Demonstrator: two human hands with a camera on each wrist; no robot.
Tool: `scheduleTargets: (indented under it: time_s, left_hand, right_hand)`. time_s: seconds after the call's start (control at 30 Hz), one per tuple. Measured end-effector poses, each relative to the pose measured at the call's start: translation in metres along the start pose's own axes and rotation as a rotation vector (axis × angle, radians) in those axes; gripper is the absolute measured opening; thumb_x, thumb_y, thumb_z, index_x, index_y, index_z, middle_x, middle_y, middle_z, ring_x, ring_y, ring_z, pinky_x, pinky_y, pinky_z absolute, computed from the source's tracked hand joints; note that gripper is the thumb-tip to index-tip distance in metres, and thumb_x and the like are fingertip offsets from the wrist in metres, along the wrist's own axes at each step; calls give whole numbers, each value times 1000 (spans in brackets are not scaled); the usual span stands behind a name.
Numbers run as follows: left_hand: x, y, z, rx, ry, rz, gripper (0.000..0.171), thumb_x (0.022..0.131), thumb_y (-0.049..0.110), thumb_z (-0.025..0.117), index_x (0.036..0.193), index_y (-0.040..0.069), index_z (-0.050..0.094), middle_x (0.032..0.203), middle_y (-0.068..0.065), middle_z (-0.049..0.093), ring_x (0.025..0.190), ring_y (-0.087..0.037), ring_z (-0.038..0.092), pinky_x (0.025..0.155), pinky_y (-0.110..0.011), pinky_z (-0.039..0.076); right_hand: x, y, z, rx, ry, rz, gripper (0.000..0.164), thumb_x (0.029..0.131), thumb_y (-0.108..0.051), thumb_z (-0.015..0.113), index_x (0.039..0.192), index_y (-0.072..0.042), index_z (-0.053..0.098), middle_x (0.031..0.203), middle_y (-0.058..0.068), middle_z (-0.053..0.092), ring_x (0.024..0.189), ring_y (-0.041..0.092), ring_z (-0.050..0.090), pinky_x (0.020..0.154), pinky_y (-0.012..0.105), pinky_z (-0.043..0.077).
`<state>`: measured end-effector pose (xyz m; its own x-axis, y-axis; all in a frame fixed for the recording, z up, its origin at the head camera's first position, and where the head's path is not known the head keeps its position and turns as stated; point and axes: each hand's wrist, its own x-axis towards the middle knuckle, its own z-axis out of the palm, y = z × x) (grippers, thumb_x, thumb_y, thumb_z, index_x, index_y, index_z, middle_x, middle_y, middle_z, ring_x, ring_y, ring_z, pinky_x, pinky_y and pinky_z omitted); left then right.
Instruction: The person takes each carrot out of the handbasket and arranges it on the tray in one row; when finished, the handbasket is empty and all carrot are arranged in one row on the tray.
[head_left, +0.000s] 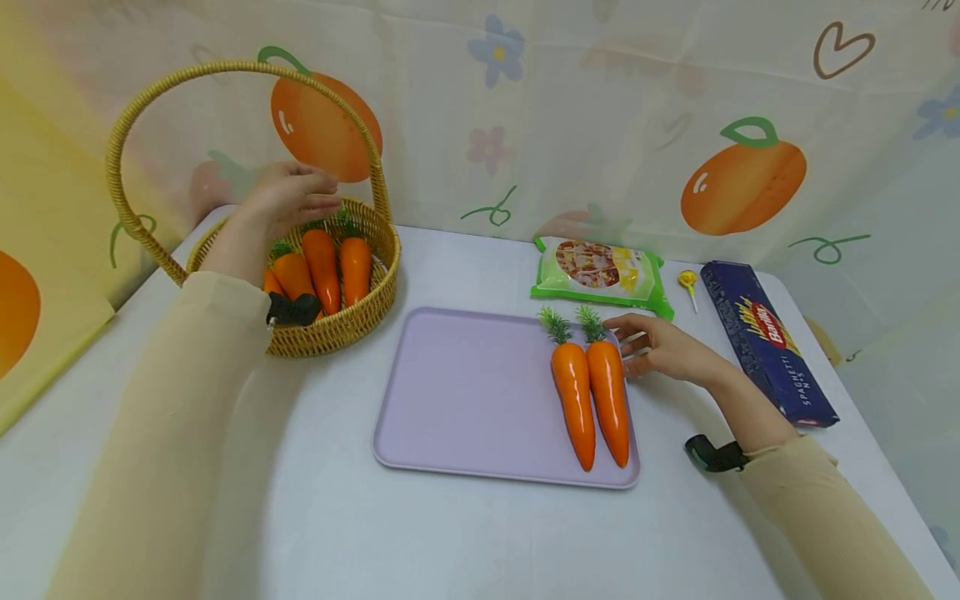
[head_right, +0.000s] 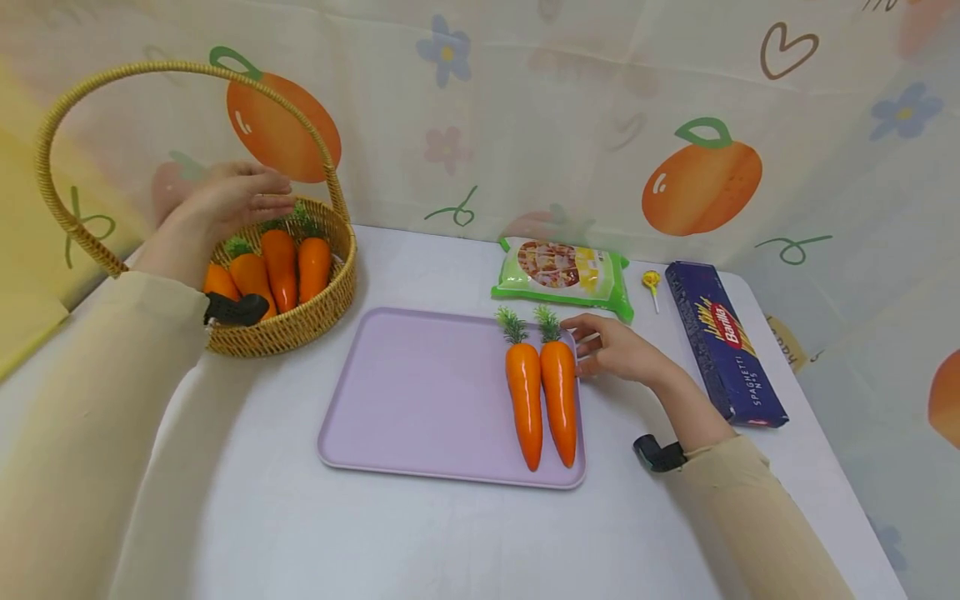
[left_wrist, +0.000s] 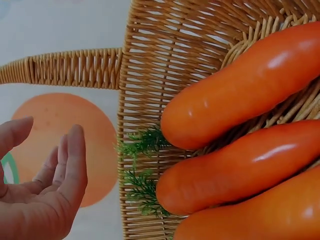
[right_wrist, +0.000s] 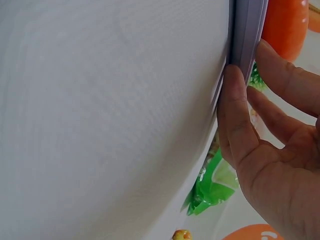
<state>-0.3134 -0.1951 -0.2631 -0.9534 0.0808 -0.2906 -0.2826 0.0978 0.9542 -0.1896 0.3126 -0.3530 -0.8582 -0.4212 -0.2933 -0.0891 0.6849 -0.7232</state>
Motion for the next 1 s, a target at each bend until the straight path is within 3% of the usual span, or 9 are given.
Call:
scheduleTargets:
  time_s: [0.17, 0.27, 0.4, 0.57, 0.67, 0.77, 0.83, 0.9, 1.0]
  left_hand:
    - [7, -5, -3, 174, -49, -32, 51, 99, 28, 56, 145, 9, 42, 125, 4, 48, 90, -3, 64, 88, -17, 56]
    - [11, -8, -6, 242, -102, -63, 62, 101, 29, 52, 153, 4, 30, 119, 3, 47, 85, -1, 63, 90, -18, 56]
    - [15, -14, -10, 290, -164, -102, 69, 102, 31, 50, 157, 3, 18, 125, -1, 45, 97, -4, 62, 100, -21, 52]
    - [17, -19, -11, 382, -229, -83, 56, 101, 30, 54, 145, 0, 38, 110, 3, 56, 88, -2, 63, 87, -18, 56]
    - [18, -21, -11, 502, -284, -53, 51, 101, 30, 53, 139, -2, 43, 103, 8, 59, 92, -4, 62, 89, -21, 54]
    - [18, -22, -9, 607, -337, -28, 57, 103, 31, 50, 145, -5, 35, 127, -6, 58, 113, -18, 59, 107, -34, 49]
    - [17, -23, -7, 653, -366, -19, 59, 104, 30, 46, 148, -6, 31, 143, -18, 46, 128, -30, 51, 116, -45, 40]
    - [17, -24, -5, 693, -384, -5, 58, 104, 28, 44, 148, -6, 31, 153, -24, 35, 137, -38, 42, 120, -51, 34]
    - [16, -25, -3, 743, -391, 5, 55, 103, 26, 45, 147, -5, 35, 154, -23, 32, 138, -40, 41, 119, -53, 34]
  right_hand:
    - [0, 0, 0, 0, 3, 2, 68, 82, 0, 69, 144, 5, 42, 135, 28, 50, 110, 31, 58, 84, 24, 56]
    - [0, 0, 1, 0, 3, 4, 67, 82, 0, 69, 144, 4, 42, 136, 28, 49, 111, 31, 58, 85, 24, 56]
    - [1, 0, 0, -5, 0, 2, 67, 82, 1, 68, 144, 4, 41, 136, 28, 49, 110, 31, 58, 83, 23, 56]
    - [1, 0, 0, -6, 0, 3, 67, 82, 3, 67, 144, 4, 42, 136, 28, 49, 110, 31, 58, 82, 22, 56]
    - [1, -1, 0, -10, 1, 5, 67, 82, 3, 67, 144, 3, 42, 136, 28, 49, 110, 31, 58, 83, 22, 56]
    - [1, -1, -1, -12, 3, 9, 66, 83, 2, 67, 144, 3, 42, 136, 29, 48, 110, 32, 58, 84, 23, 56]
    - [1, -1, -1, -9, 1, 10, 66, 83, 2, 67, 144, 4, 42, 136, 29, 48, 110, 32, 58, 84, 23, 56]
    - [0, 0, -1, -8, 1, 14, 66, 83, 2, 67, 144, 4, 41, 136, 29, 48, 111, 33, 57, 84, 23, 56]
    - [0, 0, -1, -5, -1, 20, 66, 83, 2, 67, 144, 4, 41, 135, 29, 48, 110, 32, 57, 85, 23, 56]
